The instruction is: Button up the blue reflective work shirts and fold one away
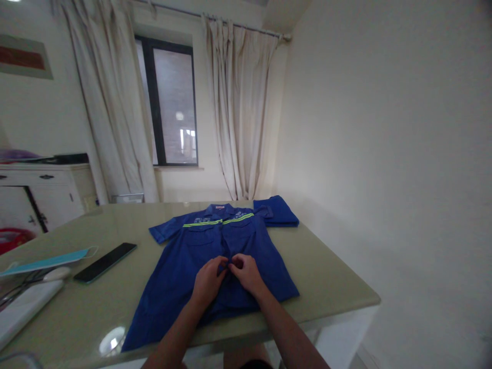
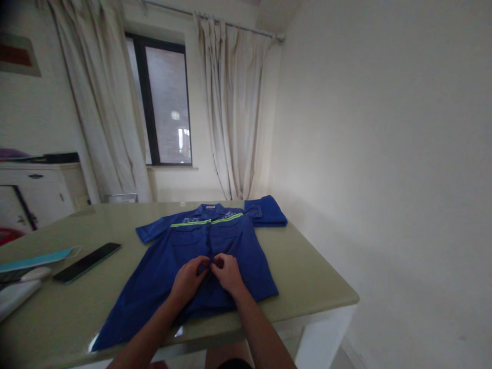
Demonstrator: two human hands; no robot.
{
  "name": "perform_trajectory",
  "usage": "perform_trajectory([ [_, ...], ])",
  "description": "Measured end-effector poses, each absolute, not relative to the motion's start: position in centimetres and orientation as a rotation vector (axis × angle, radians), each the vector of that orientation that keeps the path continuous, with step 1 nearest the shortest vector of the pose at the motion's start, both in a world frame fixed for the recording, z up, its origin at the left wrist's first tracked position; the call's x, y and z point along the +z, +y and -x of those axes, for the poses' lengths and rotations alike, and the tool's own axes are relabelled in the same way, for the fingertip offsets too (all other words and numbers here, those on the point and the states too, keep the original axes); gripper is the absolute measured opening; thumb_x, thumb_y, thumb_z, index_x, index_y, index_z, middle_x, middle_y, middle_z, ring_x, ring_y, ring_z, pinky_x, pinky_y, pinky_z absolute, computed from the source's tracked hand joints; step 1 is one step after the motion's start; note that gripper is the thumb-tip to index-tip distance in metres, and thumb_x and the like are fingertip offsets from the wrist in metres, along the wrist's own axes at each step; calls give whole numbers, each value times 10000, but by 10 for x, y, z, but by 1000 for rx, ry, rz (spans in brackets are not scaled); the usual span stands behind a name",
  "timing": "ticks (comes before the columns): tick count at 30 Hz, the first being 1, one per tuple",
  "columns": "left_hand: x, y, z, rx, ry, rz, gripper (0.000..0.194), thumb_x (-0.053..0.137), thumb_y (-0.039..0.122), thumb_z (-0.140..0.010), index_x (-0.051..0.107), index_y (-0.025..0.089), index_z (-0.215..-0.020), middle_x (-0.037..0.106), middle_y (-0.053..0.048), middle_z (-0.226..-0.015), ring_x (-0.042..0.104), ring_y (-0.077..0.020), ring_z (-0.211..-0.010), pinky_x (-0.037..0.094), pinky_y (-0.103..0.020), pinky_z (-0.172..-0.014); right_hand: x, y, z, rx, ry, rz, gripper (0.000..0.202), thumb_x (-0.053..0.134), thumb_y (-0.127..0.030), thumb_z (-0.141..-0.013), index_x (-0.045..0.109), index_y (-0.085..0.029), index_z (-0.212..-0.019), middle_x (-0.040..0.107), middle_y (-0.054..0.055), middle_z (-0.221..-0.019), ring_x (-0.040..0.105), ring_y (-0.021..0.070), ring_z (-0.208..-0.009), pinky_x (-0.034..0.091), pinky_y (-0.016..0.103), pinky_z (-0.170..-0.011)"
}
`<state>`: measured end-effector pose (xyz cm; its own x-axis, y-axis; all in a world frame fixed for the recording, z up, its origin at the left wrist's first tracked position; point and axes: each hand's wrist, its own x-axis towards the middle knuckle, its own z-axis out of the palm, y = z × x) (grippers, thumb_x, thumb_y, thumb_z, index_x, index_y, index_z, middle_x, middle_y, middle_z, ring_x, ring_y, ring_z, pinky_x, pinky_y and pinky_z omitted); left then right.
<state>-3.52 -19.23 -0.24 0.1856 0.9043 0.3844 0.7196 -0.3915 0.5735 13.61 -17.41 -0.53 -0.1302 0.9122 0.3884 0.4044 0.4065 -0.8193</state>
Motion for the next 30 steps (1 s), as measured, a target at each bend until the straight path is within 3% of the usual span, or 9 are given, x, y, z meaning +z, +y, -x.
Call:
perform_trajectory([
  [6, -3, -195, 34, 988, 1542, -2253, 249, 568, 144, -908, 667, 267, -1099, 748, -25, -1055, 684, -189, -1009, 496, -293, -904, -6, -174, -137, 635, -1718, 1225, 66, 664, -192, -761, 706, -175, -712, 675, -2, -649, 608, 151, -623, 397, 231, -599],
  [13, -3, -197, 32, 925, 1564, -2357, 442, 517, 104, -895, 598, 286, -1290, 740, -30, -1115, 674, -200, -1074, 502, -304, -940, -5, -178, -133, 549, -1828, 1240, 113, 599, -126, -778, 697, -178, -756, 671, -2, -669, 581, 141, -625, 375, 229, -605],
  [18, -3, -198, 30, 873, 1606, -2396, 502, 454, 131, -947, 532, 277, -1421, 713, -57, -1248, 664, -203, -1139, 511, -322, -973, -1, -178, -133, 567, -1752, 1309, 73, 654, -170, -784, 706, -184, -735, 705, 15, -682, 628, 157, -640, 405, 233, -616],
  [22, -5, -198, 29, 835, 1603, -2475, 501, 420, 121, -967, 545, 284, -1425, 692, -62, -1314, 643, -205, -1198, 508, -335, -1009, 2, -180, -133, 555, -1670, 1411, 50, 711, -205, -774, 707, -183, -730, 727, 29, -704, 654, 166, -655, 419, 232, -620],
  [30, -6, -198, 31, 837, 1586, -2528, 502, 394, 125, -990, 517, 285, -1449, 685, -54, -1324, 632, -196, -1201, 498, -335, -1037, 2, -184, -131, 426, -1851, 1408, 123, 633, -165, -821, 704, -188, -723, 717, 23, -695, 619, 148, -637, 354, 229, -602],
])
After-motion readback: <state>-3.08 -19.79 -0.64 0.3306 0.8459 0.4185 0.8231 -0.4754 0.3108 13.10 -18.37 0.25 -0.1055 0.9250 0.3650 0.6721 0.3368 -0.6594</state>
